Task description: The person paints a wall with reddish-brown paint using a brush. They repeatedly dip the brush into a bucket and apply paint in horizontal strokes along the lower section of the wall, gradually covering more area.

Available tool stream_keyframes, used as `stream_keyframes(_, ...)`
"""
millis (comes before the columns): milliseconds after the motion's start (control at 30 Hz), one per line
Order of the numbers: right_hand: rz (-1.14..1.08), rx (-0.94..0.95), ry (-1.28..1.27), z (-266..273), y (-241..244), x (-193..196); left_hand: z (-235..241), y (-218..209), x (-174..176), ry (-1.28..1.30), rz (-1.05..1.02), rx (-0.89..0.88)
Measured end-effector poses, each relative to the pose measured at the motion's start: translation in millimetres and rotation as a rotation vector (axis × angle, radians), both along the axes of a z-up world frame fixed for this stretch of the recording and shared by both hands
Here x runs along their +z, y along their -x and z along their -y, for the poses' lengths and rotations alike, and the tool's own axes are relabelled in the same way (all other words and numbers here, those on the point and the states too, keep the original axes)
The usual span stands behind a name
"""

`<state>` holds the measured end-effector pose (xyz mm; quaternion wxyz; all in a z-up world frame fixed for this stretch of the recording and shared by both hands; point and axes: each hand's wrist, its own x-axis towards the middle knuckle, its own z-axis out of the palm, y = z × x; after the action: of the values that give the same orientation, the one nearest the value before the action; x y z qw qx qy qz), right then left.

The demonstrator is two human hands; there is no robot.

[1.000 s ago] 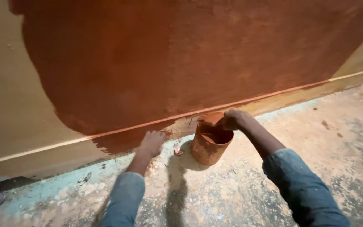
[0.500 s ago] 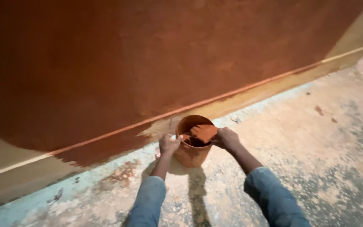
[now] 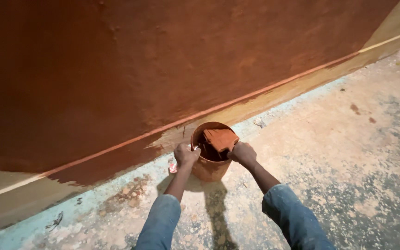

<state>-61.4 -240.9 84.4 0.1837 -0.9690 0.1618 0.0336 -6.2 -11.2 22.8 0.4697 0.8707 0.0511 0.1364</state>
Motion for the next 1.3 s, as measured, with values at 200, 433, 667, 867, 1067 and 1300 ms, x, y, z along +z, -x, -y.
stream_keyframes(200,-0.071,0.150,0.155,21.4,22.9,-15.3,9.6,26.7,12.0,0.034,-0.232,-0.057)
stream_keyframes(433,-0.103,0.117,0.135,23.6,70.2,18.2,16.4,60.0,4.6,0.068,-0.280,-0.124)
stream_keyframes(667,-0.022,0.222,0.359,-0.4,59.1,19.1,10.2,53.4,17.6,-0.186,-0.156,-0.262)
stream_keyframes(867,0.307,0.556,0.642,9.2,42.3,-41.0,4.9,67.8,37.8,-0.281,-0.143,-0.506)
stream_keyframes(1067,0.044,0.614,0.734,10.4,21.1,-43.6,4.3,42.5,42.2,-0.379,-0.113,-0.589)
stream_keyframes(1300,-0.238,0.502,0.678,-45.8,15.0,42.7,1.4,61.4,55.8,-0.387,-0.089,-0.615)
